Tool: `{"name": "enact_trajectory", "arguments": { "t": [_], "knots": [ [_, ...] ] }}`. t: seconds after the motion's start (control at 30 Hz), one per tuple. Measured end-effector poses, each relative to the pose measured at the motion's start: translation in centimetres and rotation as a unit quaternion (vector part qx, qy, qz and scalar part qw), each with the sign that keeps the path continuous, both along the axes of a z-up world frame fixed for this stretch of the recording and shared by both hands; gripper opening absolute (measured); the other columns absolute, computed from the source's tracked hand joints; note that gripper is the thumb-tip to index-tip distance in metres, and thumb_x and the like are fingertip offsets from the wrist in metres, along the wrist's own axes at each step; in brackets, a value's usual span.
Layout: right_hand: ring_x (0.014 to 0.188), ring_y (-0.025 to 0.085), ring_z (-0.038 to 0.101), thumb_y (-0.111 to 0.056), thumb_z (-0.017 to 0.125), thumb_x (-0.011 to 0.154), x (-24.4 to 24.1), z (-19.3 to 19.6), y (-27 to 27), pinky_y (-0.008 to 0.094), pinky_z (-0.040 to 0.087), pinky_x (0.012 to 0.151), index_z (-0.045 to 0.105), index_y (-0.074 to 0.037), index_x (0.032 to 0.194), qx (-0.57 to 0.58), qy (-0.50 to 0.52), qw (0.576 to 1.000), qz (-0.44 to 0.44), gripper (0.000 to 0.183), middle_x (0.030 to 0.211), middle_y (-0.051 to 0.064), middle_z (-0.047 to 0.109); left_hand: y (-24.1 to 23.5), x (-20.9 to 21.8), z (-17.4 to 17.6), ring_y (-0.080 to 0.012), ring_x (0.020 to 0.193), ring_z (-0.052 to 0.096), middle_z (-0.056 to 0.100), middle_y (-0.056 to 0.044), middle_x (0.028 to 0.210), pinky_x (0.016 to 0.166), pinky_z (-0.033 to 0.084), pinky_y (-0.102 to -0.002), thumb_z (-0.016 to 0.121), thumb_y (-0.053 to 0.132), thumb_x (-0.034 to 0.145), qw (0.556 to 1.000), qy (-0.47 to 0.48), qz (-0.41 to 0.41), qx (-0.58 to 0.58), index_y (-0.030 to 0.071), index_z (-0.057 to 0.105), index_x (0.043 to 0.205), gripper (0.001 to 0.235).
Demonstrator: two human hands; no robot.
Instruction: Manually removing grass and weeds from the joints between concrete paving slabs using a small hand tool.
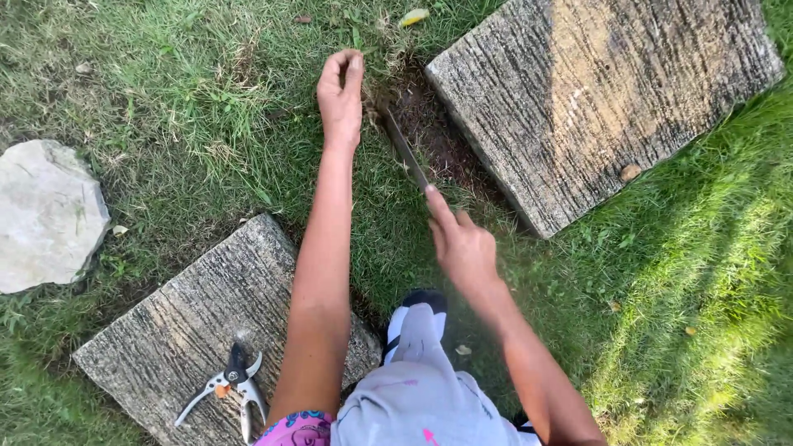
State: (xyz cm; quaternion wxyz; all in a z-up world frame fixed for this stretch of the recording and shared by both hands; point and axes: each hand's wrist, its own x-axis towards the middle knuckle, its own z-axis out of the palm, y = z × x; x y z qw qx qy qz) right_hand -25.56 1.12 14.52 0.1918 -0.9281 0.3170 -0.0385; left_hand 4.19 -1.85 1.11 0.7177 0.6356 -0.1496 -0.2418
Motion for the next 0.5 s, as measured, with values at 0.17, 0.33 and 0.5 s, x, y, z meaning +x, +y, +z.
{"name": "enact_trajectory", "arguments": {
  "t": [0.17,0.33,0.5],
  "knots": [
    [0.055,0.024,0.070,-0.008,0.063,0.099,-4.1,-0.4,-1.1,0.036,0.058,0.041,0.041,-0.015,0.156,0.104,-0.071,0.990,-0.064,0.061,0.101,0.021,0.077,0.8,-3.7,5.4,-0.0178,0.099,0.060,0.070,-0.002,0.106,0.090,0.049,-0.037,0.070,0.027,0.098,0.955,-0.251,-0.036,0.155,0.013,0.072,0.105,0.015],
    [0.066,0.032,0.071,-0.013,0.068,0.096,-6.7,0.5,-2.2,0.041,0.060,0.056,0.043,-0.011,0.152,-0.001,-0.089,0.992,-0.092,0.061,0.101,0.021,0.076,3.7,-9.6,8.0,-0.0347,0.106,0.049,0.067,-0.015,0.114,0.086,0.037,-0.048,0.083,0.035,0.087,0.849,-0.458,-0.154,0.213,0.006,0.074,0.108,0.037],
    [0.057,0.029,0.065,-0.011,0.070,0.094,-10.6,2.1,-2.3,0.042,0.052,0.044,0.046,-0.012,0.149,-0.096,0.024,0.995,0.019,0.060,0.078,0.015,0.063,8.3,-10.8,4.7,-0.0200,0.100,0.067,0.069,-0.004,0.103,0.095,0.057,-0.039,0.073,-0.001,0.086,0.818,-0.482,-0.221,0.222,0.013,0.075,0.097,0.018]
  ]
}}
